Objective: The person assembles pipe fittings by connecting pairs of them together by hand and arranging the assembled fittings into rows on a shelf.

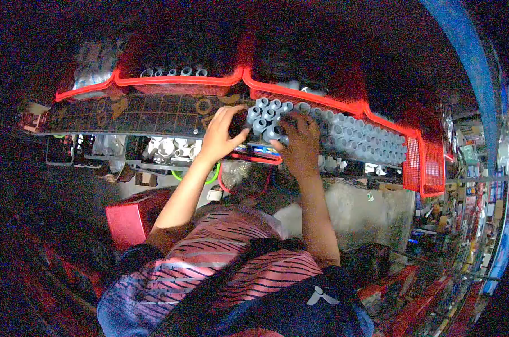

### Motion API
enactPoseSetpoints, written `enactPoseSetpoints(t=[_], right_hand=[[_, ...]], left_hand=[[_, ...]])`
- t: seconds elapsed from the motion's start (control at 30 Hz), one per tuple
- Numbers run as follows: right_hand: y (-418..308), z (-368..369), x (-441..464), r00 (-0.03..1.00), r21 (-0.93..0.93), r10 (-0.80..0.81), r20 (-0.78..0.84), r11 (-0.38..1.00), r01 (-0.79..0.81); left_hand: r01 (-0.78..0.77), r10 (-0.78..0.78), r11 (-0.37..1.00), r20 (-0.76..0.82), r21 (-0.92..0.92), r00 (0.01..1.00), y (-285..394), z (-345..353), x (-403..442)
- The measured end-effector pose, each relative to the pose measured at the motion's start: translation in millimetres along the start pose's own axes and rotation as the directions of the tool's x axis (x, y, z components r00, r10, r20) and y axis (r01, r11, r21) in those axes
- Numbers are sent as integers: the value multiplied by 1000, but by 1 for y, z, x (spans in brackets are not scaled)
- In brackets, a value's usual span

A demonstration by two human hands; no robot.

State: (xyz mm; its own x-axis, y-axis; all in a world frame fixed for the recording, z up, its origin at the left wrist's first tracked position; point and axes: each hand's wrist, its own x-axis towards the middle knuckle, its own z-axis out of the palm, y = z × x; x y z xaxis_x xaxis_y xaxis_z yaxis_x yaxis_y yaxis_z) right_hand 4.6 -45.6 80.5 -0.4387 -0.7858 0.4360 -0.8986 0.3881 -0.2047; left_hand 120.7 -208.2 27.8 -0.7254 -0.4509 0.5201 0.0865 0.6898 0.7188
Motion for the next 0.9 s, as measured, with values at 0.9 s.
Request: enactPoseSetpoints(t=[0.9], right_hand=[[5, 10, 0, 997, 18, 69, -34, 998, -68]], left_hand=[[-94, 90, 982, 29, 166, 995, -3, 7, -1]])
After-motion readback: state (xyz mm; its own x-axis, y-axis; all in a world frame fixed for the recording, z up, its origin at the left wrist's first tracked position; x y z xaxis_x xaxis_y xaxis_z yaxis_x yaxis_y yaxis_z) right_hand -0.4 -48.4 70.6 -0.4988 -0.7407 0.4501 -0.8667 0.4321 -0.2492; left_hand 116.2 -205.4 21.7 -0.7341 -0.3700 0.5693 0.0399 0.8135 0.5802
